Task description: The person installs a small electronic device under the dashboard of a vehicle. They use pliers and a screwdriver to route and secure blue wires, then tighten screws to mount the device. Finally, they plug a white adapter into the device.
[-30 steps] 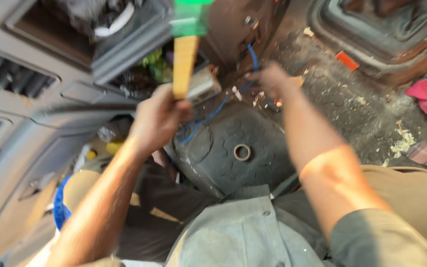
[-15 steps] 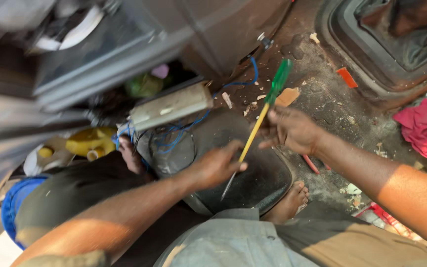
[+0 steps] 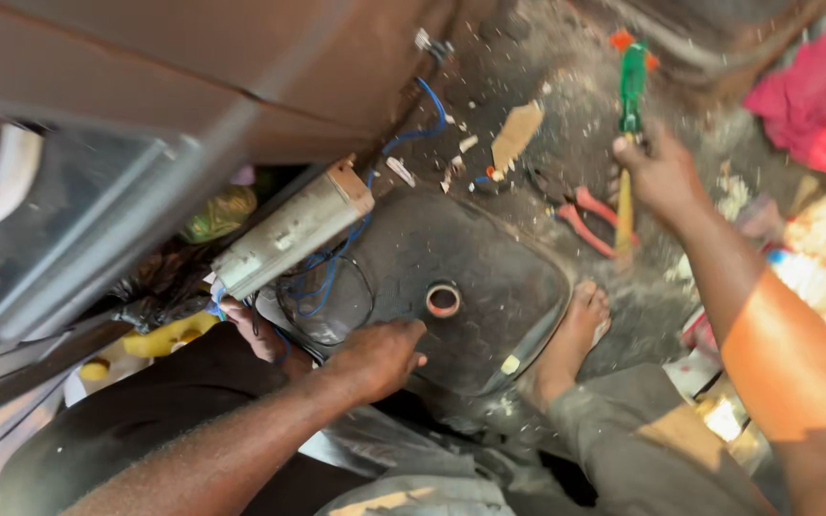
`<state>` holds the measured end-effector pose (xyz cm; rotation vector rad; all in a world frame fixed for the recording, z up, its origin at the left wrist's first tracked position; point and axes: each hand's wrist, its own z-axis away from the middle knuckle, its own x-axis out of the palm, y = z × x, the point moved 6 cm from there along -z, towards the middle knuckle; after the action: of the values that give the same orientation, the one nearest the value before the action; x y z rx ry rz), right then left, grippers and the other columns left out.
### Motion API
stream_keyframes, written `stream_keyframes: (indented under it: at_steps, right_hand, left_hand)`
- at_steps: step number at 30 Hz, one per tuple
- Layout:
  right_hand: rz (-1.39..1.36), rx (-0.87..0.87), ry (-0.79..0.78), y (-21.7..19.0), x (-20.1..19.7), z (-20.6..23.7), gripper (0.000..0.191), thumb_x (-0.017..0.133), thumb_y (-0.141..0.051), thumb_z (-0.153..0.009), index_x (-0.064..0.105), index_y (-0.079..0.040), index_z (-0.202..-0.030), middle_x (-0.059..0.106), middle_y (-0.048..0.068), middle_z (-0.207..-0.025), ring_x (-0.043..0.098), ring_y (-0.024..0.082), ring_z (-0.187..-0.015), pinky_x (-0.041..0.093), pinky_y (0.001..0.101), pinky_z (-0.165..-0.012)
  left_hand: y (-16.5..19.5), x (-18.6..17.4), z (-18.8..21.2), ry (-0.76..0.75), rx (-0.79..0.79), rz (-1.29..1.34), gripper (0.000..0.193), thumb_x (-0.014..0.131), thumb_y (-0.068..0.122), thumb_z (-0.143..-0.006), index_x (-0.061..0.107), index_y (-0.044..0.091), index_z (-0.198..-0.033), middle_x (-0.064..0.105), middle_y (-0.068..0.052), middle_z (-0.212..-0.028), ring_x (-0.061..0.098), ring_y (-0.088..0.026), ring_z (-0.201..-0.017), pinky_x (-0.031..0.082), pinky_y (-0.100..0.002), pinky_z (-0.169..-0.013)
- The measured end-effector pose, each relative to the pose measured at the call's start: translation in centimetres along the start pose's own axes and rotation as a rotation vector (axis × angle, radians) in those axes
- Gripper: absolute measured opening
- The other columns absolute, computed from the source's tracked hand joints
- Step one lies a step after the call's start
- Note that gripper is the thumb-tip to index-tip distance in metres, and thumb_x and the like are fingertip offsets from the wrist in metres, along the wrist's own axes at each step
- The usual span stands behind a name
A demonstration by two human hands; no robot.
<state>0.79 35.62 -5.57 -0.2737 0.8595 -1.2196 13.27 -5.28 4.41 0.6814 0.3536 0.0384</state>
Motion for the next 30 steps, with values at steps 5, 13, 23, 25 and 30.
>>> stream_keyframes:
  at_steps: [5, 13, 23, 25, 30]
  right_hand:
    - [0.711, -0.585, 0.300, 2.7, 2.8, 0.6, 0.048, 0.067, -0.008, -0.099, 0.059, -0.006, -0.145, 0.065, 0.023, -0.128, 0.063, 0.043, -0.116, 0.052, 0.0501, -0.095]
    - [0.860, -0.485, 0.262, 1.2, 1.0, 14.0, 0.049, 0.068, -0.034, -0.103, 0.062, -0.006, -0.143, 0.063, 0.027, -0.137, 0.060, 0.044, -0.124, 0.048, 0.0519, -0.102]
    - [0.972, -0.546, 0.328, -8.3, -3.6, 38.1, 0.065, 0.069, -0.047, -0.091, 0.061, -0.017, -0.148, 0.070, 0.018, -0.130, 0.067, 0.035, -0.119, 0.051, 0.0452, -0.104]
    - [0.934, -0.387, 0.248, -6.1, -3.9, 41.2, 0.062, 0.067, -0.048, -0.088, 0.060, -0.022, -0.144, 0.070, 0.012, -0.131, 0.067, 0.031, -0.118, 0.051, 0.0433, -0.103]
    - [0.907, -0.051, -0.066, -2.2, -1.4, 43.6, 0.067, 0.068, -0.049, -0.091, 0.050, -0.025, -0.151, 0.074, 0.012, -0.127, 0.068, 0.031, -0.111, 0.057, 0.0441, -0.100]
  left_hand:
    - [-3.3, 3.8, 3.2, 0.042, 0.079, -0.046, 0.032, 0.067, 0.028, -0.093, 0.059, 0.006, -0.115, 0.069, -0.019, -0.111, 0.067, -0.041, -0.103, 0.053, -0.052, -0.085]
    - [-15.4, 5.7, 5.8, 0.468, -0.052, -0.575, 0.028, 0.065, 0.031, -0.092, 0.065, 0.004, -0.102, 0.072, -0.020, -0.091, 0.074, -0.036, -0.078, 0.060, -0.050, -0.065]
    - [-17.1, -1.8, 7.3, 1.006, -0.153, -0.143, 0.084, 0.071, 0.029, -0.082, 0.033, 0.008, -0.153, 0.049, -0.031, -0.146, 0.052, -0.048, -0.130, 0.045, -0.056, -0.104]
    - [-16.0, -1.3, 7.2, 1.144, -0.011, -0.162, 0.085, 0.067, 0.036, -0.085, 0.028, 0.017, -0.157, 0.046, -0.030, -0.149, 0.049, -0.051, -0.133, 0.042, -0.059, -0.106]
    - [-17.4, 2.6, 4.8, 0.808, -0.278, -0.135, 0.056, 0.059, 0.030, -0.099, 0.041, 0.024, -0.152, 0.040, -0.032, -0.158, 0.056, -0.048, -0.132, 0.050, -0.055, -0.106]
